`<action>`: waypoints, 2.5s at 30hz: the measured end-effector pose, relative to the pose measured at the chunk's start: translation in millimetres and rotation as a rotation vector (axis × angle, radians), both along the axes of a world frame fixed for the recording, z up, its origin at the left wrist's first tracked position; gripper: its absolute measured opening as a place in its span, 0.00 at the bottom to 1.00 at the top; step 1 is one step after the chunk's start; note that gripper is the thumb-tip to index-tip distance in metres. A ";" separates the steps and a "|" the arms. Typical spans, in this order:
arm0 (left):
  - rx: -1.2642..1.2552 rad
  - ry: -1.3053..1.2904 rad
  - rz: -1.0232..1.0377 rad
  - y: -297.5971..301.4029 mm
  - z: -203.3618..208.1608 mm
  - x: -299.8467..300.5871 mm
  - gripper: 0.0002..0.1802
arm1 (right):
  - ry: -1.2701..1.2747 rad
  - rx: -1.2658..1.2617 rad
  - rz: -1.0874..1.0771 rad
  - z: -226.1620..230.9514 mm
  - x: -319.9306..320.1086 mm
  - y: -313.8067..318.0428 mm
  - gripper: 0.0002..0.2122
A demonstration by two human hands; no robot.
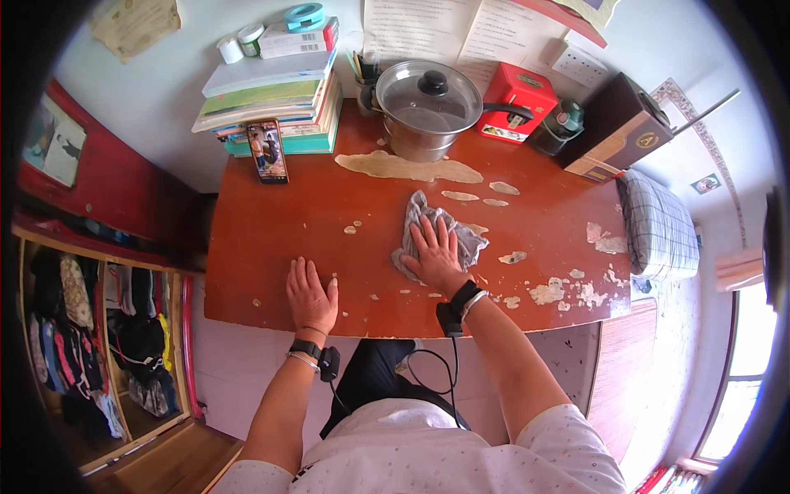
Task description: The person washes a cloth in a bucket of water, wrings it by hand, and wipes a desk surface containing a phone, books, and a pot.
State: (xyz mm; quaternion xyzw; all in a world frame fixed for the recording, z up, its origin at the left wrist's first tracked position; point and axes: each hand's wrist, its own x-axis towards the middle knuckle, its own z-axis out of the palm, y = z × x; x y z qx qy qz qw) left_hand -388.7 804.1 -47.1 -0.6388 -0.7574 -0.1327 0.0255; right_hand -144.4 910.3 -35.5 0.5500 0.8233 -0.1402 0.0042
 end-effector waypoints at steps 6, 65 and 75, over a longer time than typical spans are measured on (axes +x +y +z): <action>-0.024 -0.052 0.017 0.9 4.1 0.0 0.31 | -0.022 0.036 -0.012 0.3 -30.6 58.3 0.33; 0.062 0.083 -0.029 -0.7 -13.7 -3.7 0.29 | 0.060 0.046 -0.392 0.8 91.0 -129.2 0.39; 0.048 0.030 -0.034 -0.7 -13.3 -3.3 0.29 | 0.167 -0.034 -0.060 8.0 29.1 -145.6 0.29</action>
